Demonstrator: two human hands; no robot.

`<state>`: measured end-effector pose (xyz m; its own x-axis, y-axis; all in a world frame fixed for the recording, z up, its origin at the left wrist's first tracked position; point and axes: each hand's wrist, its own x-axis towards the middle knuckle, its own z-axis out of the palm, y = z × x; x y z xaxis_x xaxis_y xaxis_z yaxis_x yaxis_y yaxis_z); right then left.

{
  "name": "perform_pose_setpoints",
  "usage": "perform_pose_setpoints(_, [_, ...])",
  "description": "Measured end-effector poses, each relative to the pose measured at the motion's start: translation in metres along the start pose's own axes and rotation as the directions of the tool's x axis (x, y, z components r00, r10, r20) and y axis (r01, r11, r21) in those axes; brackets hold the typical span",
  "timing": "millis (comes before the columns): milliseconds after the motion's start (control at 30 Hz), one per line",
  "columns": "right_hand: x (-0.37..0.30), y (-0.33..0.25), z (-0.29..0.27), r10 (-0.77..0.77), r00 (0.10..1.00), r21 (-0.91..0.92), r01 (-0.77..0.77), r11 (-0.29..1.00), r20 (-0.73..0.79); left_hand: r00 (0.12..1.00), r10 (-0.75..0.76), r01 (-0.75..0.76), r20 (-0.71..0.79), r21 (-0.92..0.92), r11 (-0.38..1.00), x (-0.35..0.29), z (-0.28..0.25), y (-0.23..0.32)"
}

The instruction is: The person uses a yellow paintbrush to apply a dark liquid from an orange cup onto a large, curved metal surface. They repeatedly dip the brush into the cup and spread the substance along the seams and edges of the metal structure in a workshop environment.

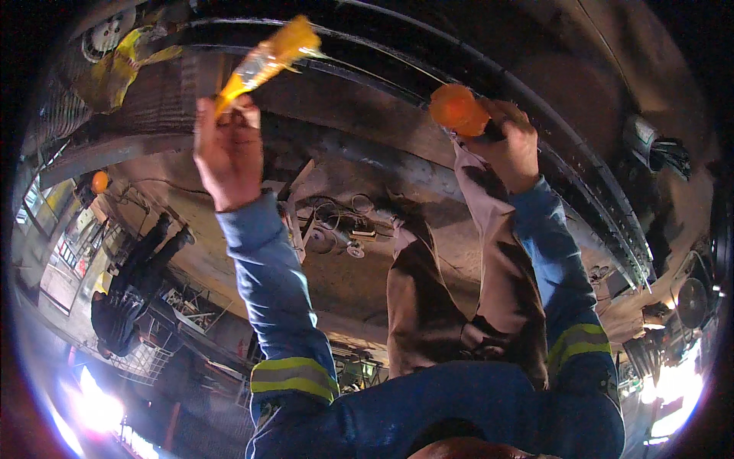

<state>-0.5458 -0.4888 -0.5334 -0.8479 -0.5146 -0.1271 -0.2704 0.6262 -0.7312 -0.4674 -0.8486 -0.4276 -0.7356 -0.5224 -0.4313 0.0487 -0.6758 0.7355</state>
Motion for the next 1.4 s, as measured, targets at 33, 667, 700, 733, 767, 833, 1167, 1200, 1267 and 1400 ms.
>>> perform_pose_setpoints(33, [-0.002,0.005,-0.004,0.008,0.999,0.0,-0.008,1.0,-0.031,0.999,-0.007,0.006,0.053,0.018,1.0,0.009,0.004,0.009])
perform_pose_setpoints(667, [-0.016,0.038,-0.047,0.133,0.974,-0.018,-0.139,0.99,-0.183,0.86,0.274,-0.379,0.431,0.898,-0.222,0.091,-0.013,-0.179])
perform_pose_setpoints(700, [-0.017,0.041,-0.047,0.146,0.973,-0.014,-0.15,0.989,-0.177,0.816,0.259,-0.449,0.517,0.849,-0.279,0.093,-0.013,-0.182])
perform_pose_setpoints(733, [-0.017,0.043,-0.047,0.158,0.973,-0.01,-0.162,0.987,-0.17,0.786,0.121,-0.53,0.607,0.761,-0.374,0.097,-0.02,-0.188])
perform_pose_setpoints(767, [-0.018,0.045,-0.047,0.168,0.973,0.003,-0.17,0.986,-0.161,0.781,0.025,-0.575,0.624,0.733,-0.362,0.092,-0.019,-0.195])
perform_pose_setpoints(833, [-0.016,0.047,-0.049,0.182,0.973,0.018,-0.181,0.983,-0.145,0.744,-0.157,-0.661,0.65,0.68,-0.316,0.076,-0.005,-0.214])
perform_pose_setpoints(1167, [-0.011,0.047,-0.054,0.195,0.968,-0.036,-0.203,0.978,-0.158,0.954,0.075,-0.253,0.291,0.912,-0.322,0.108,-0.009,-0.183])
perform_pose_setpoints(1200, [-0.012,0.046,-0.053,0.186,0.967,-0.041,-0.195,0.98,-0.173,0.932,0.089,-0.304,0.351,0.892,-0.334,0.107,-0.002,-0.18])
perform_pose_setpoints(1267, [-0.013,0.044,-0.052,0.175,0.966,-0.045,-0.187,0.981,-0.187,0.877,0.122,-0.396,0.464,0.843,-0.364,0.106,0.01,-0.175])
perform_pose_setpoints(1400, [-0.008,0.036,-0.043,0.185,0.967,0.071,-0.175,0.982,-0.177,0.763,-0.038,-0.642,0.646,0.748,-0.169,0.084,-0.005,-0.222])
